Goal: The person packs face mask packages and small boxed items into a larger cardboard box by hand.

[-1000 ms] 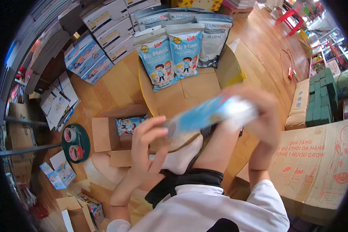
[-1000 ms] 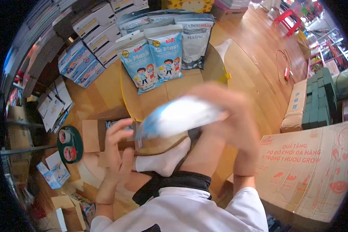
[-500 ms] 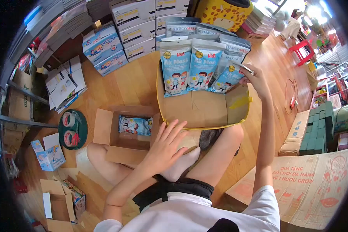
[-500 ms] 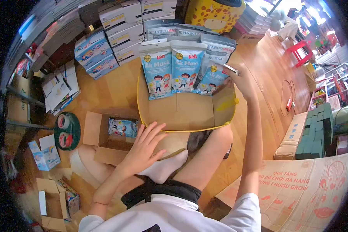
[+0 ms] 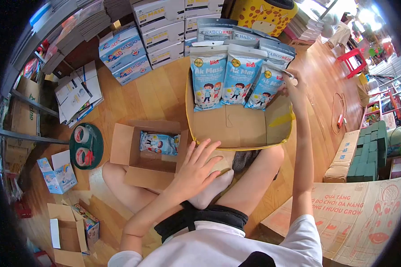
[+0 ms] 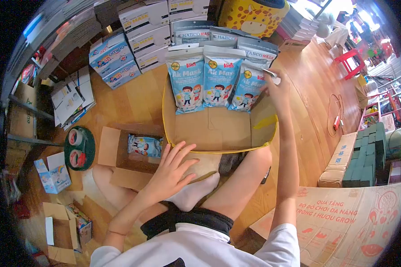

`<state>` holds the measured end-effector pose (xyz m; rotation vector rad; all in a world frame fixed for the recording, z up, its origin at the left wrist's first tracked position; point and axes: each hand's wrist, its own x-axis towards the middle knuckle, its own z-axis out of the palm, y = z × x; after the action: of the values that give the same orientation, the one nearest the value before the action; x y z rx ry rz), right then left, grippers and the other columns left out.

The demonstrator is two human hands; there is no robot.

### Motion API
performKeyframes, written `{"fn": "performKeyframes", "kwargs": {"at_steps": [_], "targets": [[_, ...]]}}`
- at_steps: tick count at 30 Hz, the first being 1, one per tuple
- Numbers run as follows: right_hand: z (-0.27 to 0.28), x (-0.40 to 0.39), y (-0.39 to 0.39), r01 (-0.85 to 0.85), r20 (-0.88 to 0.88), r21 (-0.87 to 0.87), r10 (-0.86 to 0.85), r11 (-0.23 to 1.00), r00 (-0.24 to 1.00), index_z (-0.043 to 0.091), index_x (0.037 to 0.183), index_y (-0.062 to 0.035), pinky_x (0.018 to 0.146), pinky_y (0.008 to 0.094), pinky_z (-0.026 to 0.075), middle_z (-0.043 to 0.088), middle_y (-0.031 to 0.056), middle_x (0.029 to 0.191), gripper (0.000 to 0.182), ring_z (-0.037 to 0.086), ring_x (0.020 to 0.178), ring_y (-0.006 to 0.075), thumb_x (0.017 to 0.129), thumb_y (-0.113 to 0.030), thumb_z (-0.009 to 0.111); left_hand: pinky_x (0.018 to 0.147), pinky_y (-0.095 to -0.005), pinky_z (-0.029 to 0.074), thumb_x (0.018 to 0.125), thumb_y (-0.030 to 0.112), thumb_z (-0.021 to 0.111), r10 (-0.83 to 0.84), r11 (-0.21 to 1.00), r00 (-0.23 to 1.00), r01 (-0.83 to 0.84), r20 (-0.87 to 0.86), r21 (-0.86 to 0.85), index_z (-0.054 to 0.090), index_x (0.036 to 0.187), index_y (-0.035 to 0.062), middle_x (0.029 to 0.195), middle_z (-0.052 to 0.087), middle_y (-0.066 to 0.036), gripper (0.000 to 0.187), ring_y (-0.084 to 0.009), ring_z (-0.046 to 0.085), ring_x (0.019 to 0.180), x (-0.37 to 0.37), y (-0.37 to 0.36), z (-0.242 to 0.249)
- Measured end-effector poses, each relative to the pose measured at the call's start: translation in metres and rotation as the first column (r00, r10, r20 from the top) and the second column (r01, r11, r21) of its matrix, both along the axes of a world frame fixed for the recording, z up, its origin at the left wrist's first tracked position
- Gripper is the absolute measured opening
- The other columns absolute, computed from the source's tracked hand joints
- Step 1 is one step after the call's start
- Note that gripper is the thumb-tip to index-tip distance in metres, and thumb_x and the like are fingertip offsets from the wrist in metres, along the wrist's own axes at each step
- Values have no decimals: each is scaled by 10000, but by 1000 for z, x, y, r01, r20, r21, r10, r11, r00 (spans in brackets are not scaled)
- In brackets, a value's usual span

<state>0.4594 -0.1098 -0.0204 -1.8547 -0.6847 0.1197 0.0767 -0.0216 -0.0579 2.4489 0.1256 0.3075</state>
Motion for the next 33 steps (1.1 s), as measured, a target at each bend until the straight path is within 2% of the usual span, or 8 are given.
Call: {"fn": "performKeyframes", "kwargs": {"at_steps": [5, 9, 12, 15, 20, 23, 29, 33], "targets": [[-2, -6, -9, 46, 175, -15, -43, 999, 984, 575, 1171, -36, 499, 258, 463, 611, 97, 1039, 340, 637, 674, 131, 881, -169, 694, 1137, -552, 212, 907, 166, 620, -16, 983, 995, 34, 98, -178, 569, 1219, 55, 1468, 381, -126, 336, -352, 308, 1389, -5, 12, 9], [-9, 1, -21, 7, 252, -66, 10, 998, 968, 481, 1302, -55, 464, 243, 450, 508, 123, 1260, 479, 577, 569, 108, 887, -155, 699, 1106, -430, 309, 906, 87, 596, 309, 922, 918, -224, 250, -317, 532, 1250, 44, 1412, 444, -162, 352, -319, 407, 1334, -23, 37, 10], [0, -20, -26, -22, 324, -38, 33, 999, 945, 437, 1353, -49, 539, 224, 465, 484, 120, 1311, 542, 576, 633, 94, 889, -152, 698, 1035, -438, 390, 901, 126, 616, 592, 724, 804, -503, 51, -471, 524, 1238, 32, 1362, 482, -170, 362, -345, 451, 1283, -45, 72, -7], [27, -82, -25, 1, 307, -53, 15, 999, 952, 413, 1369, -46, 591, 220, 474, 469, 114, 1350, 538, 580, 687, 80, 904, -124, 672, 973, -409, 431, 863, 134, 656, 520, 814, 842, -539, -141, -214, 487, 1273, 28, 1263, 551, -178, 456, -347, 513, 1201, -74, 128, -83], [39, -161, -20, -245, 295, 54, 219, 968, 930, 545, 1242, -9, 609, 208, 454, 521, 113, 1298, 409, 582, 805, 89, 852, 5, 668, 1007, -451, 397, 800, 188, 720, 76, 993, 874, -111, -479, -45, 460, 1329, 61, 1313, 513, -192, 602, -358, 462, 1245, -72, 168, -154], [59, -185, -17, -358, 495, -129, 373, 925, 785, 616, 1115, -1, 616, 223, 457, 569, 126, 1229, 314, 595, 797, 112, 811, 71, 646, 1038, -506, 345, 710, 207, 786, 153, 976, 829, -41, -538, 213, 481, 1313, 59, 1376, 448, -186, 692, -358, 403, 1290, -54, 162, -167], [48, -247, -23, -629, -21, -196, 638, 752, 770, 636, 1020, -8, 740, 303, 515, 649, 109, 1095, 237, 641, 910, 217, 791, 53, 651, 992, -468, 363, 572, 179, 839, 260, 864, 815, 44, -517, 502, 543, 1203, 18, 1319, 450, -148, 715, -306, 401, 1245, -50, 146, -203], [-28, -310, -10, -901, -184, -124, 883, 415, 432, 538, 1216, -10, 901, 449, 492, 517, 148, 1314, 395, 579, 1102, 354, 847, -106, 641, 956, -465, 405, 592, 151, 816, 235, 907, 850, -17, -471, 421, 559, 1166, 26, 1204, 560, -188, 641, -324, 517, 1155, -66, 132, -157]]}}
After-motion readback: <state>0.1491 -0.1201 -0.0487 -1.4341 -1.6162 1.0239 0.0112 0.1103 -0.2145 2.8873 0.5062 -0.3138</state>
